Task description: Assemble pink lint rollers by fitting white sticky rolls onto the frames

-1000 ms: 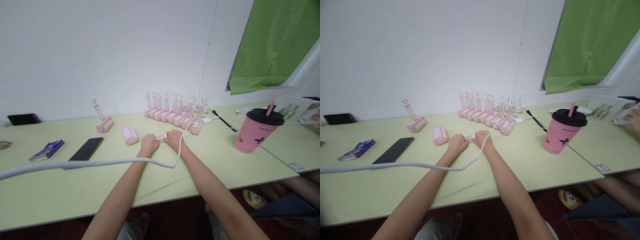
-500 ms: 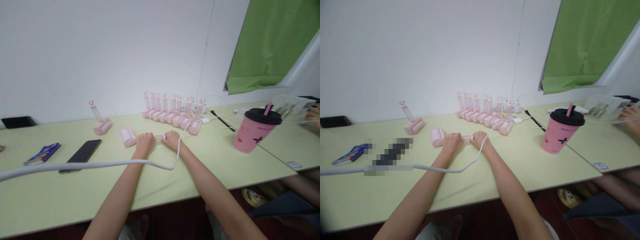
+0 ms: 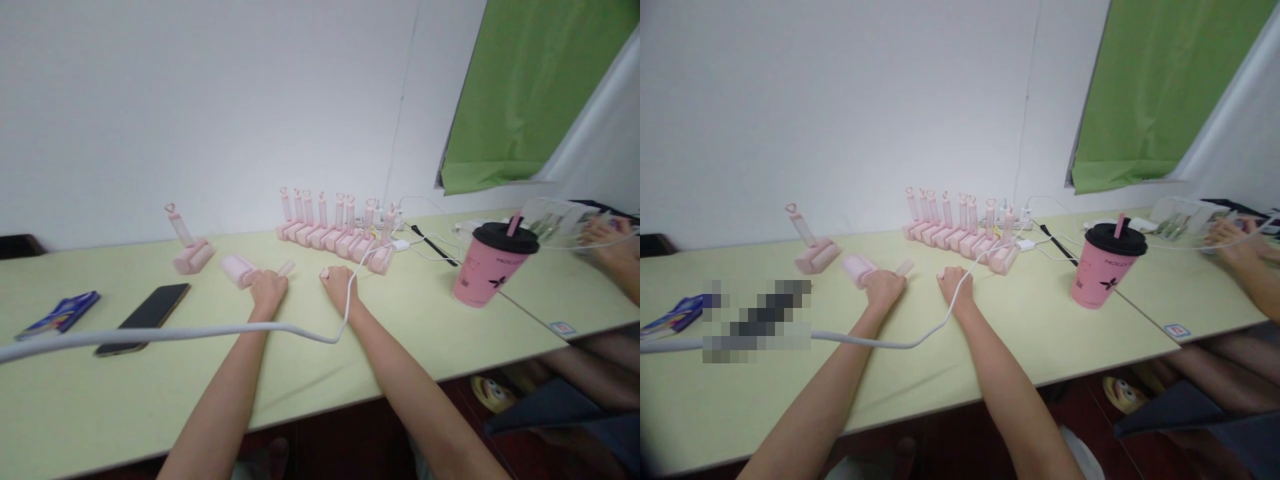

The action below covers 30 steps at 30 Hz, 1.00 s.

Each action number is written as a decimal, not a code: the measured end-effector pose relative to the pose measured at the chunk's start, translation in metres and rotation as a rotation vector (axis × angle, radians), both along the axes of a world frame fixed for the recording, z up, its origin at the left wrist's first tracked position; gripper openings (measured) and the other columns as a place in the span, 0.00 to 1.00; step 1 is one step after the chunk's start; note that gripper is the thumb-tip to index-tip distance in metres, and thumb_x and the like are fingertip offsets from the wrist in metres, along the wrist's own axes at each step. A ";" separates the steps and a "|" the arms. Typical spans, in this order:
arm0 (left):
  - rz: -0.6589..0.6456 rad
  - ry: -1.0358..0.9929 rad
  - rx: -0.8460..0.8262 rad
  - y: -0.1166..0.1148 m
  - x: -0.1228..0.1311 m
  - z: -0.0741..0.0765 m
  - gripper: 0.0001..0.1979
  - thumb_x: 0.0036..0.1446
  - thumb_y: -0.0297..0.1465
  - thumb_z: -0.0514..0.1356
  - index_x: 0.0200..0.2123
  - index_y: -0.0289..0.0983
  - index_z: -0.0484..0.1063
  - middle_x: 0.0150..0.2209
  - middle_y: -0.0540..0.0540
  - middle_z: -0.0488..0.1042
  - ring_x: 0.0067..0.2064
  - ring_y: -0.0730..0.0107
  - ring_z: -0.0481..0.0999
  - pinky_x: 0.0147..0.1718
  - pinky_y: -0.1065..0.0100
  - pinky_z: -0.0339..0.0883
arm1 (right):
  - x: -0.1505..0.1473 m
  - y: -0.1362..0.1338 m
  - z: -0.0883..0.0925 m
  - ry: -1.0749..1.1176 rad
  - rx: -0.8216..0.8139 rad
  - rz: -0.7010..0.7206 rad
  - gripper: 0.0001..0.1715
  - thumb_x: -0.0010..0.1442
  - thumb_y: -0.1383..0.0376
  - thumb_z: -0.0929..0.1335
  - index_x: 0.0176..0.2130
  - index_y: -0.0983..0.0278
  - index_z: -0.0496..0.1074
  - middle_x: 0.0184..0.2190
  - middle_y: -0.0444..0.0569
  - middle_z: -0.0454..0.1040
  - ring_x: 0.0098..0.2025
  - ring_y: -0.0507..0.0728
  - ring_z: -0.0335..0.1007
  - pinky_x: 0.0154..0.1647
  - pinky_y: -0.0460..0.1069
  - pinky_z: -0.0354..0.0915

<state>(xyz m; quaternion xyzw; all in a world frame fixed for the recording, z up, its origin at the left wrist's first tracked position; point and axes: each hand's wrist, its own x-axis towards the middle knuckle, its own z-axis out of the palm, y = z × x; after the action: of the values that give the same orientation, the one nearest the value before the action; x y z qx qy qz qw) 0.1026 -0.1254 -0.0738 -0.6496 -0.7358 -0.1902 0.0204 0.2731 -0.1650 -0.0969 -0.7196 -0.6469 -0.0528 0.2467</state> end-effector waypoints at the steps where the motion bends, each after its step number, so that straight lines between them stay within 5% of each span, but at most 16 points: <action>1: -0.017 0.011 0.014 -0.001 0.000 -0.003 0.17 0.52 0.33 0.49 0.36 0.26 0.72 0.35 0.29 0.74 0.40 0.48 0.74 0.34 0.59 0.64 | 0.001 0.001 0.000 0.013 -0.025 -0.018 0.21 0.63 0.62 0.55 0.34 0.67 0.72 0.33 0.57 0.74 0.38 0.57 0.70 0.38 0.49 0.61; 6: -0.180 0.043 0.090 -0.007 0.010 -0.016 0.19 0.51 0.36 0.53 0.43 0.31 0.66 0.35 0.36 0.74 0.39 0.54 0.73 0.36 0.61 0.64 | 0.017 0.005 -0.005 0.097 -0.077 0.015 0.14 0.60 0.63 0.59 0.43 0.64 0.66 0.39 0.52 0.73 0.41 0.57 0.69 0.38 0.48 0.61; 12: -0.393 0.072 0.219 0.000 0.011 -0.024 0.17 0.52 0.21 0.47 0.46 0.31 0.62 0.41 0.36 0.66 0.46 0.58 0.67 0.45 0.58 0.61 | 0.025 0.008 -0.009 0.132 -0.061 0.017 0.19 0.59 0.73 0.55 0.50 0.64 0.56 0.46 0.52 0.69 0.43 0.56 0.69 0.38 0.48 0.60; 19: -0.626 -0.159 0.237 0.013 0.007 -0.039 0.19 0.53 0.24 0.50 0.50 0.32 0.62 0.45 0.38 0.63 0.48 0.62 0.65 0.52 0.57 0.58 | 0.028 0.012 -0.010 0.126 -0.045 -0.022 0.14 0.64 0.63 0.55 0.48 0.61 0.61 0.42 0.50 0.72 0.42 0.56 0.69 0.39 0.48 0.60; 23: -0.728 -0.283 0.251 0.014 0.010 -0.036 0.25 0.51 0.26 0.51 0.54 0.33 0.57 0.50 0.39 0.62 0.54 0.62 0.63 0.55 0.57 0.56 | 0.029 0.011 -0.007 0.144 -0.041 -0.058 0.15 0.63 0.61 0.57 0.49 0.61 0.61 0.45 0.52 0.70 0.44 0.56 0.68 0.41 0.48 0.61; 25: -0.676 -0.289 0.350 0.012 0.007 -0.027 0.25 0.51 0.24 0.49 0.55 0.33 0.56 0.54 0.39 0.60 0.58 0.62 0.58 0.57 0.57 0.52 | 0.028 0.011 -0.006 0.166 -0.036 -0.072 0.19 0.64 0.60 0.56 0.52 0.62 0.58 0.46 0.53 0.69 0.45 0.56 0.68 0.41 0.48 0.61; 30: -0.163 -0.090 0.530 0.003 -0.021 -0.007 0.24 0.53 0.25 0.49 0.54 0.37 0.59 0.62 0.39 0.50 0.64 0.53 0.43 0.59 0.46 0.40 | 0.025 0.009 -0.005 0.167 0.032 -0.077 0.24 0.65 0.59 0.52 0.58 0.63 0.52 0.49 0.56 0.65 0.46 0.57 0.67 0.42 0.49 0.62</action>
<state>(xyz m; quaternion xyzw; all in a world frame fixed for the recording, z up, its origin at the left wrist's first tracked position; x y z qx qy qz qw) 0.0820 -0.1224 -0.0805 -0.6696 -0.6058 -0.4057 0.1418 0.2977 -0.1558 -0.1023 -0.7419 -0.5949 -0.0125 0.3092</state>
